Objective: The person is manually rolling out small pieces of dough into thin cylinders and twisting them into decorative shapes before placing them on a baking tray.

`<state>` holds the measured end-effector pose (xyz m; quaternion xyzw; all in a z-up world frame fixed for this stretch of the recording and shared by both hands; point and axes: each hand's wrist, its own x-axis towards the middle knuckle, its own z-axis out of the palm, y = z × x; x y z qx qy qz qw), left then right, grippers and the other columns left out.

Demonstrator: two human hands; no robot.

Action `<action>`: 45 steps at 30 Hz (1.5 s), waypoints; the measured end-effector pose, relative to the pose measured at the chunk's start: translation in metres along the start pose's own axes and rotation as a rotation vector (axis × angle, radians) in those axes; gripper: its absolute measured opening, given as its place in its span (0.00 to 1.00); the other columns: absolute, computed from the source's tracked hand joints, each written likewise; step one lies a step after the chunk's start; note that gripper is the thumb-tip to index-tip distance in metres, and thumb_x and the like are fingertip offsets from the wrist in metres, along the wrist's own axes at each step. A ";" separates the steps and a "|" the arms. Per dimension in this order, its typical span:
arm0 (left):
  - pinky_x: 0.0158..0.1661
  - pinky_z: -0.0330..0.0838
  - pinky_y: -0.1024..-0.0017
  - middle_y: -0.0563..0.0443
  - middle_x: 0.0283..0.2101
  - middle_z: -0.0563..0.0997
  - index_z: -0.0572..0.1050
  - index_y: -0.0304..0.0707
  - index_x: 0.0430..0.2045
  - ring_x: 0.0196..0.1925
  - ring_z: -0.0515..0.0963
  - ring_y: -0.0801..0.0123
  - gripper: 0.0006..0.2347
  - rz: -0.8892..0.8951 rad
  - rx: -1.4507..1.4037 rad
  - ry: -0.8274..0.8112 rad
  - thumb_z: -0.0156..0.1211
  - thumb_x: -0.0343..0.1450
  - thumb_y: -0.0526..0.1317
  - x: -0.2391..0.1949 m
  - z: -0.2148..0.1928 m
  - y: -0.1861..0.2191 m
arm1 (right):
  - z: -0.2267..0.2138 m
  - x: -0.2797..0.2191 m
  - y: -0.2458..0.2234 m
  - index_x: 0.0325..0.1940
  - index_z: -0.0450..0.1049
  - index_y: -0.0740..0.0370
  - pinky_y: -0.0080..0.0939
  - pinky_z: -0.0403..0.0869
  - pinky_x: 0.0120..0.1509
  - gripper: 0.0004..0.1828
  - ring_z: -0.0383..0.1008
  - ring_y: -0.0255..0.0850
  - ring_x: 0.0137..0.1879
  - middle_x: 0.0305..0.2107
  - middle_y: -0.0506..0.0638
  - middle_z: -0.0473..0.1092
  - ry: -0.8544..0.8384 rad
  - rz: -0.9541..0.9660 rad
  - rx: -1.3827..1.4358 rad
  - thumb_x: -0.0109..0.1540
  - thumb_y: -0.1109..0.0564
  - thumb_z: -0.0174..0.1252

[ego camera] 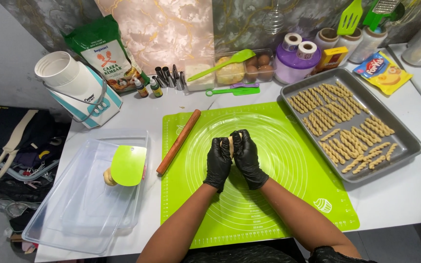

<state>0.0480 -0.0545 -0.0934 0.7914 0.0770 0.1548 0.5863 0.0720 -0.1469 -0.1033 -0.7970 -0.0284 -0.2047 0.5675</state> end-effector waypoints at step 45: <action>0.40 0.77 0.44 0.32 0.32 0.82 0.75 0.41 0.30 0.43 0.81 0.34 0.17 0.048 0.132 -0.074 0.50 0.78 0.54 0.012 -0.035 0.008 | -0.031 0.002 -0.016 0.44 0.83 0.63 0.35 0.78 0.44 0.16 0.78 0.35 0.35 0.31 0.50 0.80 -0.431 0.359 0.433 0.53 0.63 0.76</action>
